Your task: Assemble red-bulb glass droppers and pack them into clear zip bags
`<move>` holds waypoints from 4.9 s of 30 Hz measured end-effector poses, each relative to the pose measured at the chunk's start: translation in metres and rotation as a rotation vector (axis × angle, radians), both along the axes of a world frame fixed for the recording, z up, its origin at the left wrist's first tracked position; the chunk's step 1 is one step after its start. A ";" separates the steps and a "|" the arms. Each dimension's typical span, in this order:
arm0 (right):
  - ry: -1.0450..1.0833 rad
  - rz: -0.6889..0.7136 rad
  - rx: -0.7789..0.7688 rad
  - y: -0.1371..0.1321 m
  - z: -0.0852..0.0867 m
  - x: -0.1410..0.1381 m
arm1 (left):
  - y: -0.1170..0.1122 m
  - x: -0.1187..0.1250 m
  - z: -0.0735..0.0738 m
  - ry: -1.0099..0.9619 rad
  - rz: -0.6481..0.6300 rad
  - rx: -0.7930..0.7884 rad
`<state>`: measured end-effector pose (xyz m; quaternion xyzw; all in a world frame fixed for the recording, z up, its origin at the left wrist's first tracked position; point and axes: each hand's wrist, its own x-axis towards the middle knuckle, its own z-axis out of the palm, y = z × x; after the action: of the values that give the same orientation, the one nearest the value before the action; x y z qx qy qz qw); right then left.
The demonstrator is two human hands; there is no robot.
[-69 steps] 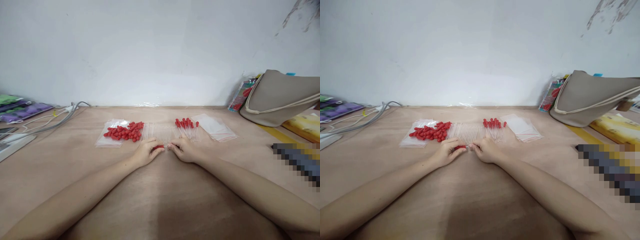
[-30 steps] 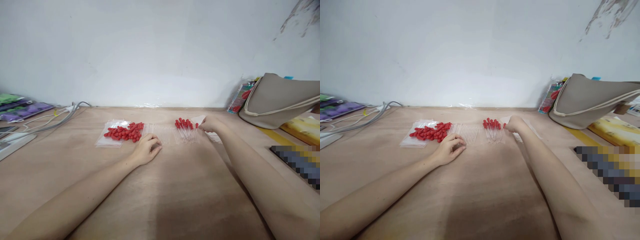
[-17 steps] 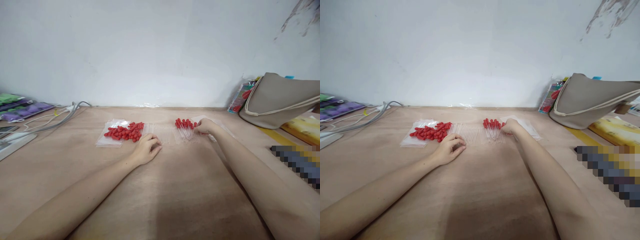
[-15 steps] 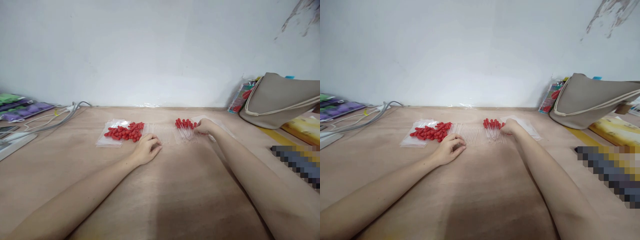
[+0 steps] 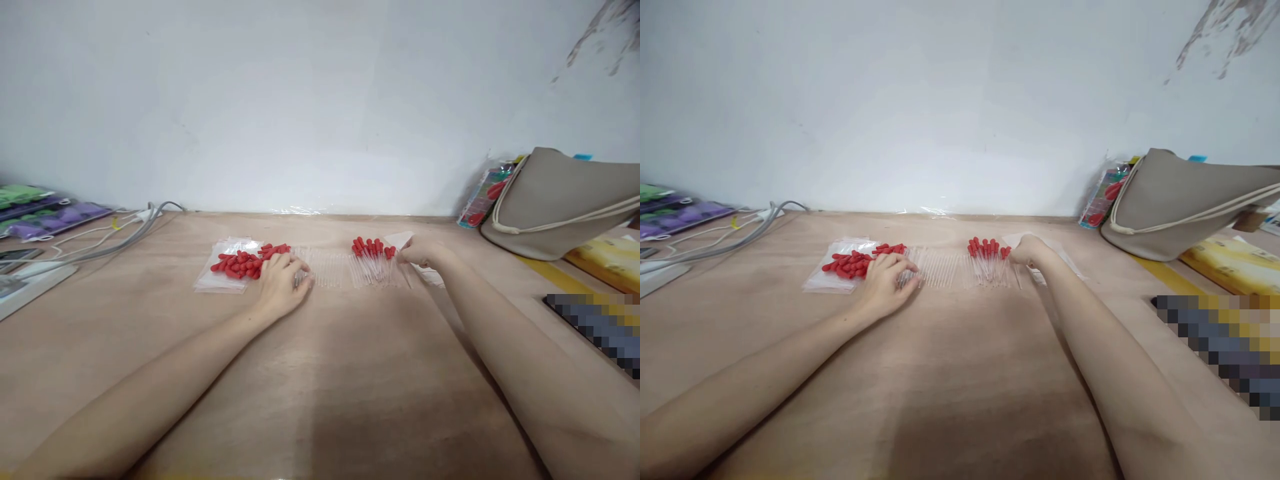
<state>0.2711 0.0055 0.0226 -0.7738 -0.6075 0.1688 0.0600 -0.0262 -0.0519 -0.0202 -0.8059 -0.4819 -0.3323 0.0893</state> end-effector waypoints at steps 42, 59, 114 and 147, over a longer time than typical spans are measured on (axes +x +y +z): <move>0.113 0.783 1.013 -0.062 -0.068 -0.078 | 0.013 -0.004 0.018 -0.695 -0.288 -0.544; 0.187 0.891 0.895 -0.070 -0.065 -0.082 | -0.014 0.008 -0.017 -0.452 -0.396 -0.395; 0.209 0.934 0.717 -0.076 -0.055 -0.083 | -0.023 0.006 -0.010 -0.167 -0.498 -0.204; 0.147 0.052 0.455 -0.006 -0.015 -0.030 | -0.018 0.008 -0.008 -0.064 -0.397 -0.191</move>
<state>0.2415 -0.0005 0.0080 -0.7102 -0.6435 0.0852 0.2725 -0.0184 -0.0698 -0.0281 -0.8787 -0.3457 -0.3217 -0.0699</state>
